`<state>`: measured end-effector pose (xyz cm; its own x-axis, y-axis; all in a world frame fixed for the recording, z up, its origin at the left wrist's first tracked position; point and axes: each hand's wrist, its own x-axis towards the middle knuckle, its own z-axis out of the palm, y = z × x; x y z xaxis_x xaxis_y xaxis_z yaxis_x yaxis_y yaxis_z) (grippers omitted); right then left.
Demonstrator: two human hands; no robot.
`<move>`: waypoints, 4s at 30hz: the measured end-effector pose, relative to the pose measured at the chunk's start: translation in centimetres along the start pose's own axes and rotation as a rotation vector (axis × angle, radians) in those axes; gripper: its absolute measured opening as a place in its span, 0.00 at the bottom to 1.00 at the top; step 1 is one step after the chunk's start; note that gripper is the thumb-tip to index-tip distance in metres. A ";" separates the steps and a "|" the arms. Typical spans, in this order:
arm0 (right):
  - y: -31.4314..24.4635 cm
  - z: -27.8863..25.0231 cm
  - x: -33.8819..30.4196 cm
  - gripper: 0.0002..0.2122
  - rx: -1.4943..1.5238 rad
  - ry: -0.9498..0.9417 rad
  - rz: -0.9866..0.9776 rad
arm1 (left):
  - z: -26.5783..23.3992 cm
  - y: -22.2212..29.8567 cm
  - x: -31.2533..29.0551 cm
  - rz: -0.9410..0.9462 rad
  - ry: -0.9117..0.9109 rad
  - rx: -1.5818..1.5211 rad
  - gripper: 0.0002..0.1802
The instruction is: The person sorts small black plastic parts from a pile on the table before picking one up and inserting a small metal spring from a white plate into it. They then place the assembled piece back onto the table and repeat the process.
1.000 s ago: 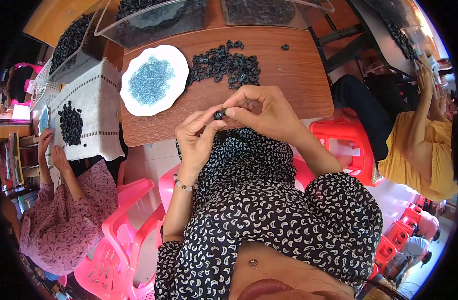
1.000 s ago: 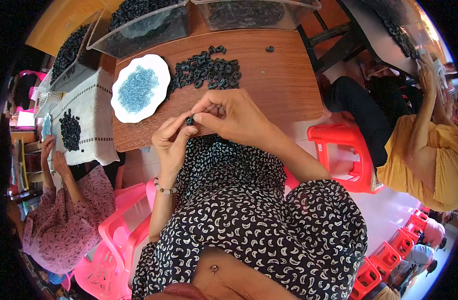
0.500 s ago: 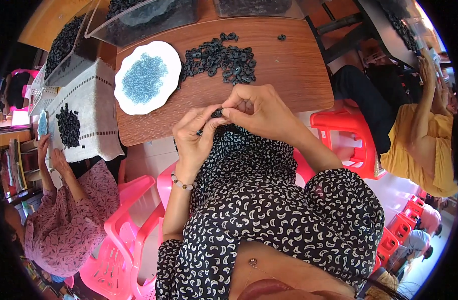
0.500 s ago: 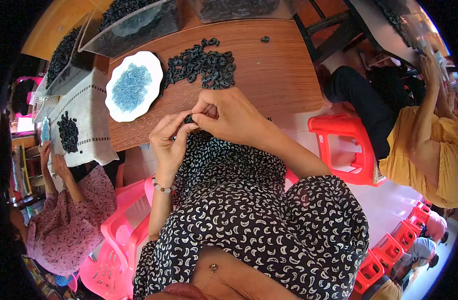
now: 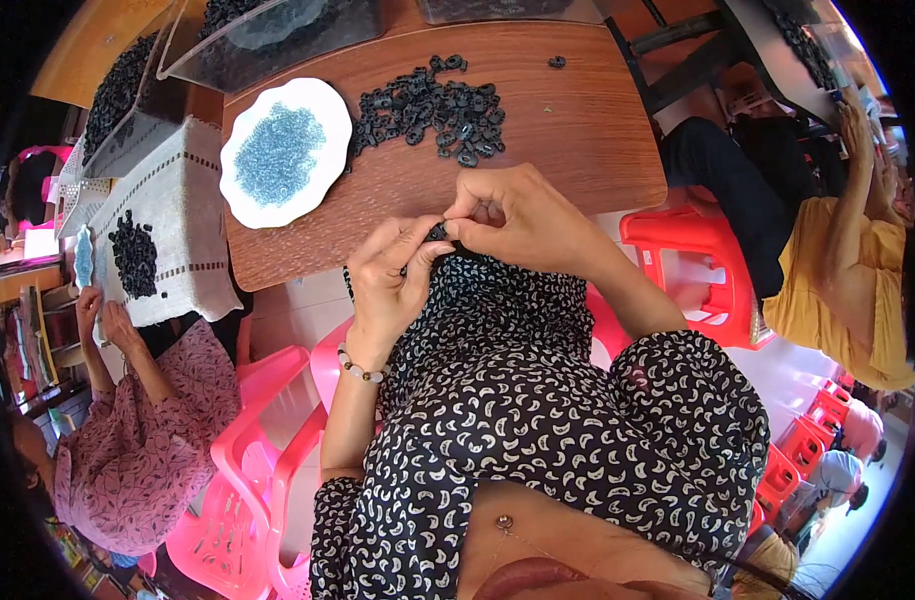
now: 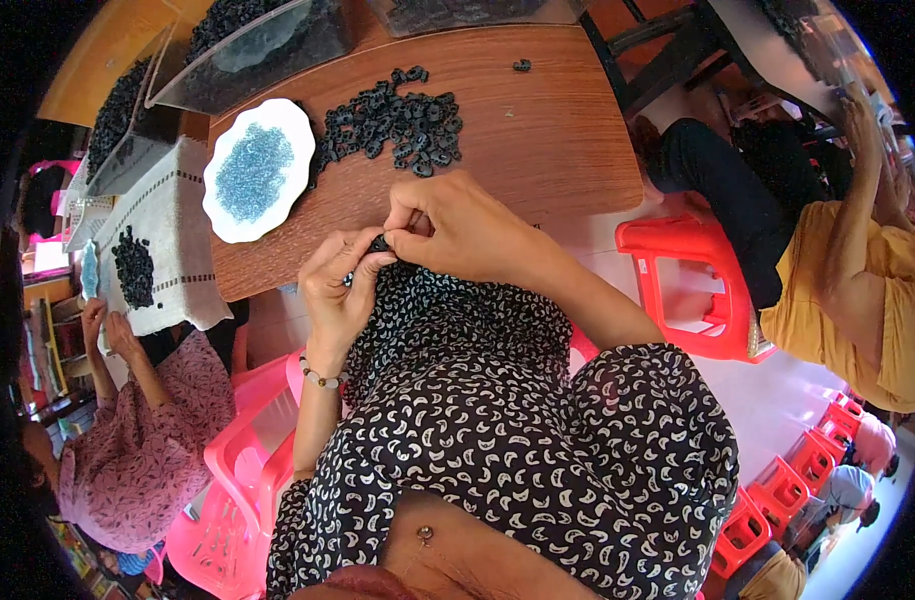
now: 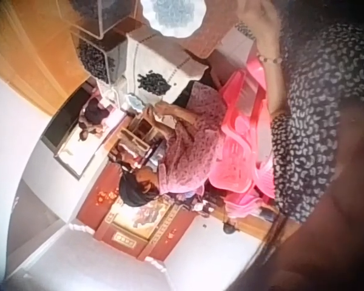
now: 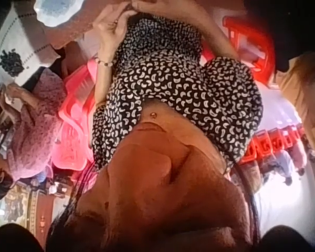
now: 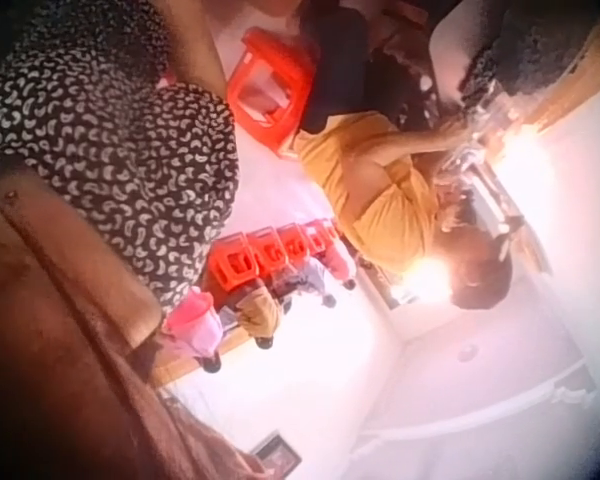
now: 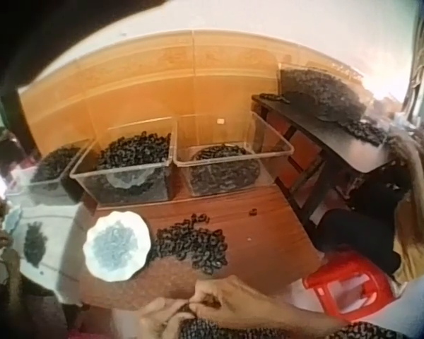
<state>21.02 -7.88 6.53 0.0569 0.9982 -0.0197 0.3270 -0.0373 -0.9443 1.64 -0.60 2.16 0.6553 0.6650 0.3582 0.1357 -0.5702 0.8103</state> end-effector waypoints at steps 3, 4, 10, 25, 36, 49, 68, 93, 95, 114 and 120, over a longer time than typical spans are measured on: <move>0.2 0.4 -0.3 0.06 -0.027 0.002 -0.020 | 0.0 0.3 -0.1 -0.017 -0.015 0.019 0.12; 0.3 0.6 -0.4 0.06 -0.032 0.008 -0.029 | 0.1 0.3 -0.1 -0.018 -0.016 0.019 0.12; 0.6 0.9 -0.9 0.06 -0.067 0.017 -0.070 | 0.3 0.3 -0.4 0.011 -0.058 0.064 0.11; 1.8 -0.7 -0.7 0.06 0.388 -0.079 0.027 | -0.9 2.2 0.9 -0.010 -0.078 -0.009 0.12; 0.9 -0.8 -1.2 0.03 0.160 -0.094 0.061 | -0.6 1.2 0.5 0.042 -0.113 -0.001 0.12; 1.3 -0.2 -1.8 0.06 0.036 -0.061 0.041 | 0.3 1.2 0.1 0.142 -0.132 0.141 0.12; 4.6 -0.6 -0.8 0.24 0.765 -0.311 0.193 | -0.2 2.8 1.4 0.029 0.013 0.055 0.14; 6.7 2.2 -1.4 0.25 1.246 -0.376 0.200 | 0.7 3.7 1.5 0.167 -0.054 0.267 0.17; 6.1 2.2 -1.5 0.24 1.242 -0.305 0.229 | 0.8 3.7 1.4 0.160 -0.040 0.260 0.16; 5.0 -0.5 -0.2 0.22 0.672 -0.022 0.248 | 0.3 2.2 2.1 0.065 0.082 0.270 0.21; 3.3 -0.4 0.6 0.11 0.494 -0.058 0.153 | 0.5 2.0 2.1 0.051 0.059 0.255 0.20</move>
<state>22.49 -7.42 3.53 0.0126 0.9846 -0.1746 -0.1663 -0.1701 -0.9713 3.68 -0.55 4.26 0.6224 0.6549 0.4287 0.2909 -0.7020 0.6500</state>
